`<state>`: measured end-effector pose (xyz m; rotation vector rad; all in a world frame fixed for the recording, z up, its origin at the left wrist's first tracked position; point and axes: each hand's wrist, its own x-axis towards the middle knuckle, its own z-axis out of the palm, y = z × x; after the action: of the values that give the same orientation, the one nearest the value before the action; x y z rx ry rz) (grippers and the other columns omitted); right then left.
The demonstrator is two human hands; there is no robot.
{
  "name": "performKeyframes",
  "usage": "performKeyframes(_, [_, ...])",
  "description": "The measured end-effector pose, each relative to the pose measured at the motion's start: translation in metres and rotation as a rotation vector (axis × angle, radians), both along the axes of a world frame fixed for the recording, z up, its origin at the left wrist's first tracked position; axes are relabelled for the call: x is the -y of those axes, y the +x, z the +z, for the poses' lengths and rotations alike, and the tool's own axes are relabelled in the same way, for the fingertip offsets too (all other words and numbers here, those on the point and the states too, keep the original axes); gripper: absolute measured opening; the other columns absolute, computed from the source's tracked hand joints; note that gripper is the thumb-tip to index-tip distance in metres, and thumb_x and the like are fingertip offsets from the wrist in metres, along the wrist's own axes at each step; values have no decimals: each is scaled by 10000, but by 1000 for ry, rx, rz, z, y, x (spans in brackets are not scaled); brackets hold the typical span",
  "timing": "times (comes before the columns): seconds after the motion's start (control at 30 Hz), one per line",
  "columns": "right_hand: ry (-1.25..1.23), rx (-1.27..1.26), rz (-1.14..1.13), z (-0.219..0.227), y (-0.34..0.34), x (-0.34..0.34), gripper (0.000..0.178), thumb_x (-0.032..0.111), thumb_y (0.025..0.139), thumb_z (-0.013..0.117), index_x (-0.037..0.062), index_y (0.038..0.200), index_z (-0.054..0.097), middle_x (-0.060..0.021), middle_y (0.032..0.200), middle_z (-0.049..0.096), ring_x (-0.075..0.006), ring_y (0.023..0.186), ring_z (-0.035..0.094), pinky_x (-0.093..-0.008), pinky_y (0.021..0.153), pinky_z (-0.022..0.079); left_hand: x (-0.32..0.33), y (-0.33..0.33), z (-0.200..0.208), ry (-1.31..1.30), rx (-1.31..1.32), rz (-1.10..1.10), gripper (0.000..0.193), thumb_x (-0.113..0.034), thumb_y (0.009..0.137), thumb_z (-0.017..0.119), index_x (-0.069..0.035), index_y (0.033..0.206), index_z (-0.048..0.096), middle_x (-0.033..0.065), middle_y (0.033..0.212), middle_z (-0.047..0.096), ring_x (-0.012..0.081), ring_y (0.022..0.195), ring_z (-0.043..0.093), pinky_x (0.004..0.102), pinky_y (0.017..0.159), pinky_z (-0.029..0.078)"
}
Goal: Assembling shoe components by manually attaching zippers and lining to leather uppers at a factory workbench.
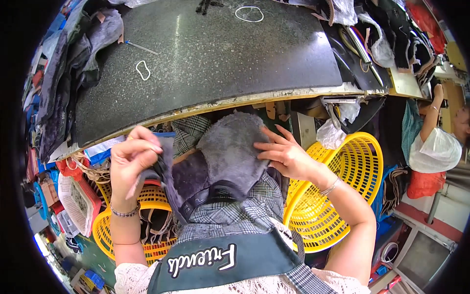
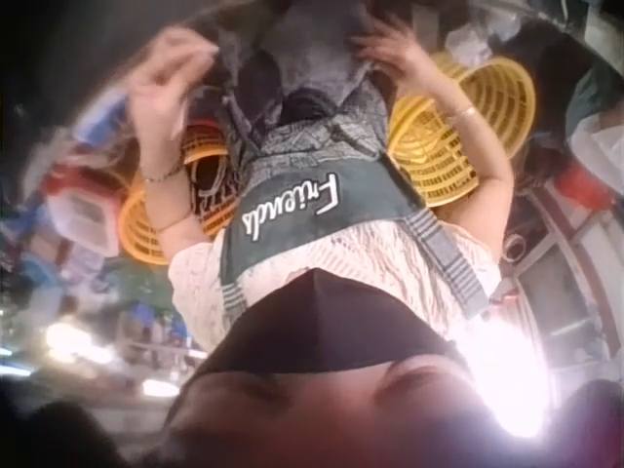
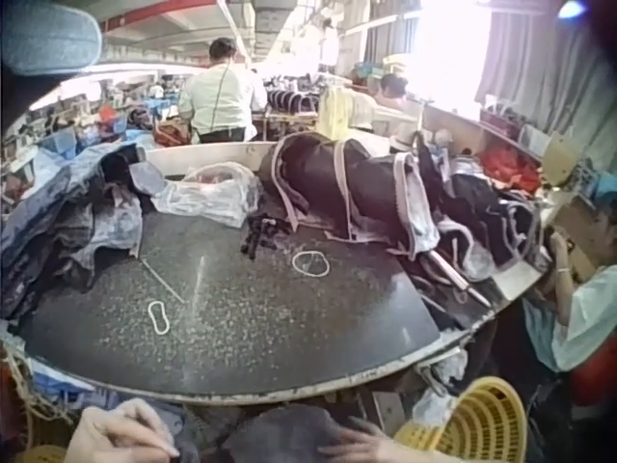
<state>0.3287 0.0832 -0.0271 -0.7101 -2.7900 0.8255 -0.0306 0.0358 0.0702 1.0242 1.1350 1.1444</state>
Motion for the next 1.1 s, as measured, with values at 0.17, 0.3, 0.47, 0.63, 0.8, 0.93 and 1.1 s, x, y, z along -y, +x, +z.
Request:
performKeyframes(0.17, [135,-244,-150,61,-86,-24,233,161,808,699,36,947,559,-96,763,587,-291,724,584,-388,688,440,-3,23,12,-212,89,-394,179,-16,731,772,-59,906,767,168,1250,597,263,1219,527,363,1016,415])
performKeyframes(0.3, [145,-425,-63,64,-137,-39,172,99,787,681,48,859,533,-72,738,597,-264,657,595,-369,656,442,9,38,-1,-311,-279,-345,117,-35,766,737,-15,881,751,119,872,714,163,906,652,286,767,502])
performKeyframes(0.47, [298,-639,-53,44,-163,-33,142,70,643,687,56,741,586,-76,854,649,-235,725,601,-344,711,480,29,29,-39,-309,-225,-117,86,0,820,668,40,869,726,97,764,715,95,672,645,240,612,512])
performKeyframes(0.63, [564,-502,158,29,-133,-11,244,175,585,688,63,791,621,-40,941,649,-212,932,594,-373,858,485,32,15,-50,-337,-140,-11,81,13,833,664,52,874,722,77,777,714,80,713,634,228,644,510])
performKeyframes(0.8, [173,-483,-11,51,-145,-8,231,178,716,749,57,867,622,-36,817,644,-204,809,608,-367,785,483,36,24,-50,-145,-366,18,90,9,795,684,23,873,725,112,765,709,149,674,665,263,618,511])
performKeyframes(0.93, [-51,-446,-358,63,-162,-10,278,16,710,765,47,968,667,-5,592,552,-183,580,516,-309,580,386,38,33,-41,10,-503,-3,102,8,760,689,8,856,725,136,774,696,202,646,670,302,596,507])
performKeyframes(1.1, [244,-610,-172,62,-170,-11,189,-8,685,736,83,844,690,-40,761,629,-216,716,589,-357,701,474,39,30,-41,-19,-423,50,78,20,775,683,22,845,719,123,712,676,189,619,655,300,597,509])
